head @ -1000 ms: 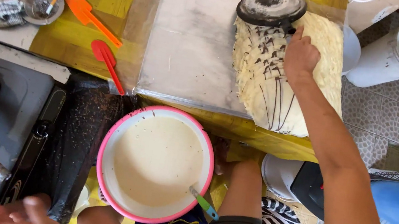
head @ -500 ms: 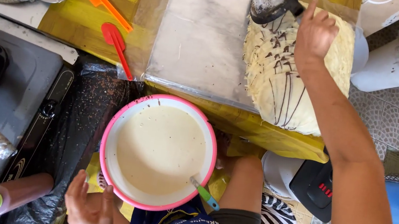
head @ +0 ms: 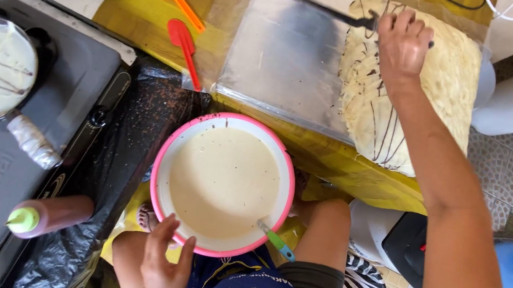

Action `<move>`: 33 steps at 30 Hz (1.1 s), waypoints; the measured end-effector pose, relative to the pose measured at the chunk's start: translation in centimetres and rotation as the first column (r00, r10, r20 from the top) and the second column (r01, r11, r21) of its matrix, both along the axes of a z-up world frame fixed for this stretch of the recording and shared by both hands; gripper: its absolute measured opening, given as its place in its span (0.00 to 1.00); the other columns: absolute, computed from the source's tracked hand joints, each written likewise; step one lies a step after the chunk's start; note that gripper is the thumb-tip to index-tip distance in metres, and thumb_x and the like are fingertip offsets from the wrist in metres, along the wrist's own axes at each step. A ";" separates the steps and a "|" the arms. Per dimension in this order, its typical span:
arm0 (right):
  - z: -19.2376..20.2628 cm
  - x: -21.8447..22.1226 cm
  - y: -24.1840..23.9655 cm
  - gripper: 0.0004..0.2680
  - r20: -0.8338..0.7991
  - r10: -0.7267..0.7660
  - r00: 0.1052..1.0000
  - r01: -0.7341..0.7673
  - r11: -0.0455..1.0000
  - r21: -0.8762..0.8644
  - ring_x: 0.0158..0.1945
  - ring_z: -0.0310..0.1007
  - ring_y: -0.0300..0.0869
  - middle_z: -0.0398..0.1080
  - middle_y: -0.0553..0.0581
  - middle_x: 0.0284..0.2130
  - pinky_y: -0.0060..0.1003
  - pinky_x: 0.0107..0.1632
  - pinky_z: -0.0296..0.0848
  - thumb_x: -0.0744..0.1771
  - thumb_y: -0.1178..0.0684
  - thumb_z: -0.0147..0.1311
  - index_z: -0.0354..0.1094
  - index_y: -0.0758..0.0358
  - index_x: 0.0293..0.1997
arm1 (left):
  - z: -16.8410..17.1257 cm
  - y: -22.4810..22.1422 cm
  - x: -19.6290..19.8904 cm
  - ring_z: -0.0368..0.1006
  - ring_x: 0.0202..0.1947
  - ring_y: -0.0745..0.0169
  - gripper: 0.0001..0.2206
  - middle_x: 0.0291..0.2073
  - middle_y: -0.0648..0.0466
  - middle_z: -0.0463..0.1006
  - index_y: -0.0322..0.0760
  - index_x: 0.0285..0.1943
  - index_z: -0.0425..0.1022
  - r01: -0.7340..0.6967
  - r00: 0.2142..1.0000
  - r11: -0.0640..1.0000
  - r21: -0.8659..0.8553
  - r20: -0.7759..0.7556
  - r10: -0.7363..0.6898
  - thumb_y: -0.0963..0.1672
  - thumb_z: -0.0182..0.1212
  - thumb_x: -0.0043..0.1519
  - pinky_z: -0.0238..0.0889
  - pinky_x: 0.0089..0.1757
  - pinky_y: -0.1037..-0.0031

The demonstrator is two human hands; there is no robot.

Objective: Preparing crepes by dipping pans into a bowl of batter and cooking them on a multi-burner gas stove.

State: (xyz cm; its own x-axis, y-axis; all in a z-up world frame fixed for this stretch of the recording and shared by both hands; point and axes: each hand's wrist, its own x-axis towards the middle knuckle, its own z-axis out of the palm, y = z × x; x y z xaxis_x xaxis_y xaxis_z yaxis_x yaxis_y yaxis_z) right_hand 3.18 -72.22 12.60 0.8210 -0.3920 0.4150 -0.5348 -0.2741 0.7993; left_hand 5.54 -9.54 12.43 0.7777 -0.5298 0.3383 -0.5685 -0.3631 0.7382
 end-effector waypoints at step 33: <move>-11.5 17.5 64.0 0.50 0.689 -0.055 0.723 -0.588 -0.573 0.571 0.78 0.44 0.59 0.45 0.69 0.75 0.54 0.72 0.53 0.54 0.35 0.75 0.36 0.65 0.78 | 7.7 26.9 -5.1 0.67 0.20 0.55 0.13 0.18 0.45 0.75 0.34 0.35 0.70 -0.771 0.060 0.517 0.372 -0.766 0.640 0.47 0.69 0.60 0.63 0.30 0.61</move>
